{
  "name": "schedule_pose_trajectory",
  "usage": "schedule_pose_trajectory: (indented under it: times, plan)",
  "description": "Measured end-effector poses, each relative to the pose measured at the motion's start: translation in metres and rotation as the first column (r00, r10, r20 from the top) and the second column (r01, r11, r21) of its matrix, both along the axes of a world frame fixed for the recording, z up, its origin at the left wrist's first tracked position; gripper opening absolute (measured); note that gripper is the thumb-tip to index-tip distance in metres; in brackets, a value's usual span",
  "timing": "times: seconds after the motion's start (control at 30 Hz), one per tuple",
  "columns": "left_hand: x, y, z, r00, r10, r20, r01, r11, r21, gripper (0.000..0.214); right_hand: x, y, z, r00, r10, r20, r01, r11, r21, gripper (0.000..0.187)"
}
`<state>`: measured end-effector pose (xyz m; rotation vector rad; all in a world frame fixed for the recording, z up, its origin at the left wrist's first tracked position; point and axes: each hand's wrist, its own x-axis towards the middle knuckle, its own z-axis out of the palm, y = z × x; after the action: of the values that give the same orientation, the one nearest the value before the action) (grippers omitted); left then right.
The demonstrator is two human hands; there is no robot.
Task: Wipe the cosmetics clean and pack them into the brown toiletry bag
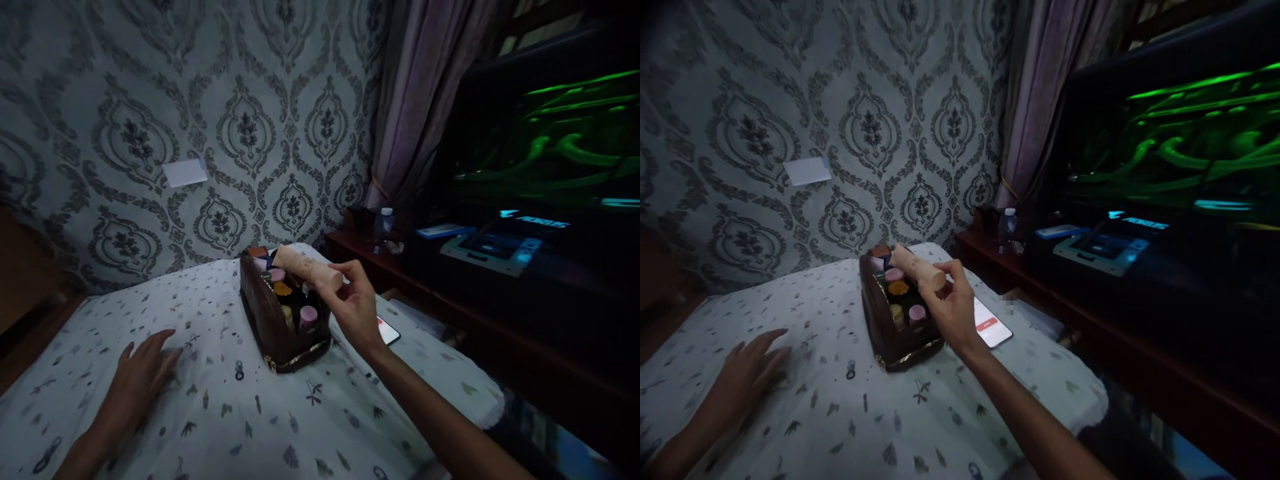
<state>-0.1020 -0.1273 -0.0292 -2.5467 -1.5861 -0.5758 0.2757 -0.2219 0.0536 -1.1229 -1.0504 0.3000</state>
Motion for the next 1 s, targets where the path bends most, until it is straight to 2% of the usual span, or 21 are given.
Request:
schedule_pose_trajectory:
  times: [0.13, 0.33, 0.47, 0.6, 0.73, 0.87, 1.0]
  plan:
    - [0.005, -0.003, 0.001, 0.999, -0.049, -0.010, 0.049, 0.998, 0.041, 0.046, -0.005, 0.016, 0.003, 0.987, 0.029, 0.161, -0.012, 0.994, -0.107, 0.023]
    - [-0.001, -0.004, -0.016, 0.996, -0.084, -0.004, 0.084, 0.992, 0.095, 0.043, -0.009, 0.033, 0.012, 0.932, -0.040, 0.361, 0.108, 0.980, -0.170, 0.018]
    - [-0.007, -0.003, -0.020, 0.992, -0.129, -0.006, 0.129, 0.985, 0.118, 0.046, -0.006, 0.034, 0.011, 0.884, -0.045, 0.466, 0.194, 0.941, -0.277, 0.014]
    - [-0.006, -0.004, -0.019, 0.986, -0.168, -0.006, 0.167, 0.977, 0.136, 0.050, -0.004, 0.028, 0.014, 0.771, 0.048, 0.635, 0.256, 0.890, -0.378, 0.017]
    - [-0.001, -0.006, -0.020, 0.981, -0.195, 0.017, 0.191, 0.973, 0.126, 0.046, -0.009, 0.023, 0.020, 0.625, 0.161, 0.764, 0.329, 0.833, -0.445, 0.029]
    - [-0.001, -0.008, -0.026, 0.978, -0.205, 0.025, 0.201, 0.972, 0.126, 0.044, -0.015, 0.019, 0.023, 0.481, 0.266, 0.835, 0.352, 0.814, -0.462, 0.036]
    - [0.000, -0.012, -0.029, 0.972, -0.235, 0.011, 0.229, 0.958, 0.171, 0.046, -0.017, 0.016, 0.025, 0.412, 0.315, 0.855, 0.375, 0.796, -0.475, 0.032]
